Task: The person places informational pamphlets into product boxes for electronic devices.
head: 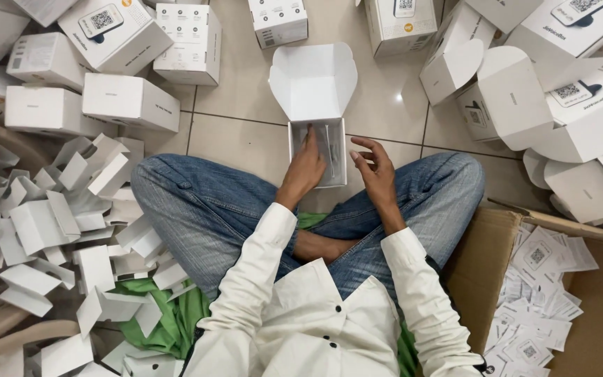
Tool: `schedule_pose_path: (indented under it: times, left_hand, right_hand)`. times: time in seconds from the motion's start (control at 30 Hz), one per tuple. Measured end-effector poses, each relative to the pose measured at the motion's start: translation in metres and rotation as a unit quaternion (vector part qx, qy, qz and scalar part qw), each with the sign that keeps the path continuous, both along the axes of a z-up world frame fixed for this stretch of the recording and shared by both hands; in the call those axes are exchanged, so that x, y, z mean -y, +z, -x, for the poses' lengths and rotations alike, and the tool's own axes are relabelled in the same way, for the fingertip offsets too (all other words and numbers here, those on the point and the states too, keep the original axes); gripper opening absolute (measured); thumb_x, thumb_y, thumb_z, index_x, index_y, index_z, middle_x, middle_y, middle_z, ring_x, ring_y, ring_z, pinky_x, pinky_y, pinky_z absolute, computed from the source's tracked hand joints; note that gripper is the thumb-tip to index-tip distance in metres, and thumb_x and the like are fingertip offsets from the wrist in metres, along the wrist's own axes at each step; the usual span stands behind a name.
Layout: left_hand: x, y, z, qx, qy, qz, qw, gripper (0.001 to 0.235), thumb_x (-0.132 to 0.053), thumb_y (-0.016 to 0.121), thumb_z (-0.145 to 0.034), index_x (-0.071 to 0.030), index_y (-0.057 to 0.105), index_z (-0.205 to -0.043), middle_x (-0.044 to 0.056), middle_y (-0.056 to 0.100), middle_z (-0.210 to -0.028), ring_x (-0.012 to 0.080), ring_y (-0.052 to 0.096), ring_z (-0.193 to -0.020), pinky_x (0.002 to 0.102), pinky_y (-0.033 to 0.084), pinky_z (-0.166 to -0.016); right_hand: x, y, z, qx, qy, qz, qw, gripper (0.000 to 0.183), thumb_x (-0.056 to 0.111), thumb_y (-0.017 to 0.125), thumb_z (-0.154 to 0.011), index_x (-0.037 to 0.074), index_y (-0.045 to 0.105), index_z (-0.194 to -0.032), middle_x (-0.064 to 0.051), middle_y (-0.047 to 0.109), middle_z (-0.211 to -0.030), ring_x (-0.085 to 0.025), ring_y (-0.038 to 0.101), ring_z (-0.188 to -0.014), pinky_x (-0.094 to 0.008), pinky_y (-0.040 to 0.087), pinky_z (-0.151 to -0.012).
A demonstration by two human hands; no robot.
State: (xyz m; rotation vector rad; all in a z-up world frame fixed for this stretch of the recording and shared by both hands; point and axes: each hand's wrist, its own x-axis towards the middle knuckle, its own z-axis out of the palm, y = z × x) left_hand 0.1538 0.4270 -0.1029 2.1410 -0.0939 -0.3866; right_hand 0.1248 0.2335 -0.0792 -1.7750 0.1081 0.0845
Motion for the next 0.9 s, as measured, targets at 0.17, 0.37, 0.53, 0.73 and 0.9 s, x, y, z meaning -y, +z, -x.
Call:
schedule_pose_path:
  times: [0.17,0.37,0.53,0.73,0.9]
  left_hand:
    - [0.001,-0.015,-0.001,-0.034,0.065,0.047,0.996,0.07,-0.024,0.048,-0.104,0.005,0.018,-0.16,0.034,0.033,-0.16,0.0465,0.037,-0.147,0.045,0.032,-0.12]
    - [0.009,0.0,-0.004,-0.11,0.051,0.02,0.992,0.08,-0.015,0.05,-0.092,0.0,0.015,-0.163,0.032,0.049,-0.149,0.0444,0.056,-0.132,0.045,0.043,-0.112]
    - [0.019,-0.094,-0.015,-0.027,0.05,0.107,0.993,0.087,-0.002,0.048,-0.083,0.003,0.015,-0.163,0.034,0.047,-0.152,0.0446,0.053,-0.138,0.045,0.043,-0.116]
    - [0.035,-0.041,-0.007,-0.039,0.218,0.176,0.959,0.092,-0.013,0.062,-0.088,0.001,0.009,-0.162,0.03,0.024,-0.164,0.0432,0.032,-0.149,0.046,0.034,-0.12]
    - [0.037,-0.019,-0.001,-0.121,0.298,0.342,0.883,0.093,-0.018,0.057,-0.084,-0.01,0.008,-0.163,0.022,0.024,-0.163,0.035,0.037,-0.144,0.045,0.042,-0.113]
  right_hand:
    - [-0.001,0.009,0.002,-0.004,-0.01,0.013,1.0,0.034,0.022,0.067,-0.101,0.01,0.065,-0.133,-0.004,0.068,-0.134,-0.017,0.069,-0.108,-0.031,0.06,-0.084]
    - [-0.003,0.01,0.002,0.008,-0.002,0.018,1.0,0.033,0.022,0.066,-0.101,0.01,0.065,-0.132,-0.004,0.069,-0.133,-0.017,0.069,-0.108,-0.031,0.06,-0.085]
    - [-0.003,0.011,0.004,0.004,-0.001,0.017,1.0,0.033,0.022,0.067,-0.101,0.01,0.066,-0.132,-0.004,0.069,-0.132,-0.018,0.069,-0.107,-0.031,0.059,-0.084]
    - [-0.004,0.013,0.005,0.004,0.005,0.014,1.0,0.034,0.023,0.066,-0.102,0.01,0.065,-0.133,-0.004,0.069,-0.134,-0.018,0.069,-0.11,-0.03,0.059,-0.086]
    - [-0.009,0.015,0.003,-0.041,0.031,0.009,0.999,0.038,0.023,0.067,-0.099,0.01,0.061,-0.135,-0.004,0.065,-0.137,-0.02,0.068,-0.114,-0.033,0.061,-0.086]
